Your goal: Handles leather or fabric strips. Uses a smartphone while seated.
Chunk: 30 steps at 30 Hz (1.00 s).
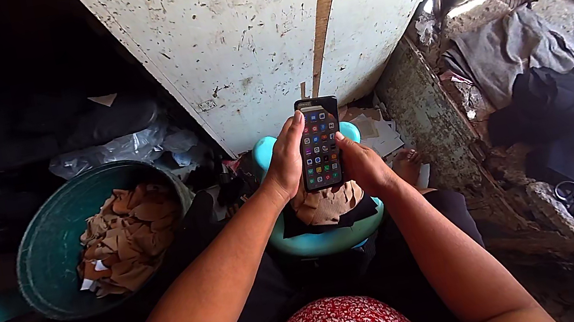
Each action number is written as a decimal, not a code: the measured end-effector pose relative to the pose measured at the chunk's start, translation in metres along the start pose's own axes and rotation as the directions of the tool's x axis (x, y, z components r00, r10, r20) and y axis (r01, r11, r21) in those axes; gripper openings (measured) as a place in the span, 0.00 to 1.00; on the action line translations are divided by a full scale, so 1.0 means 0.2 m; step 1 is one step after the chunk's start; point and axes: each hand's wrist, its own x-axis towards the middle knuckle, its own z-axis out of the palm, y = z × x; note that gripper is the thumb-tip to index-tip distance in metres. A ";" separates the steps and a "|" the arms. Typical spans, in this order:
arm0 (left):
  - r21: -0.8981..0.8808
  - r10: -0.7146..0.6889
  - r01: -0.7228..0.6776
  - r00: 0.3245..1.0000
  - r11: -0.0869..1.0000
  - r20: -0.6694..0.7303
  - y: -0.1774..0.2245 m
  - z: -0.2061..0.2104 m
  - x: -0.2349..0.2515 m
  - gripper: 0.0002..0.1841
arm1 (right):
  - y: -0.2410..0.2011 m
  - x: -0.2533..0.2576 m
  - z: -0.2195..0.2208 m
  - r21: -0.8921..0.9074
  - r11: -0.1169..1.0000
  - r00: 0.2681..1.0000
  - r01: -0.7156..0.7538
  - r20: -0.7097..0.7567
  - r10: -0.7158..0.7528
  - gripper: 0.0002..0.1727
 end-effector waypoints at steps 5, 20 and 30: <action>0.034 0.065 -0.066 0.997 0.997 0.029 -0.01 0.01 0.00 0.27 | 0.00 0.00 0.01 0.008 1.000 0.999 0.004 -0.033 -0.003 0.33; 0.020 -0.006 0.006 1.000 1.000 0.002 0.00 -0.01 0.00 0.32 | 0.00 0.00 0.02 0.009 1.000 1.000 0.001 -0.014 -0.001 0.39; 0.178 0.044 -0.057 0.996 0.982 0.075 -0.08 0.04 -0.03 0.35 | 0.01 0.02 0.03 0.061 0.974 0.960 0.217 -0.196 -0.202 0.31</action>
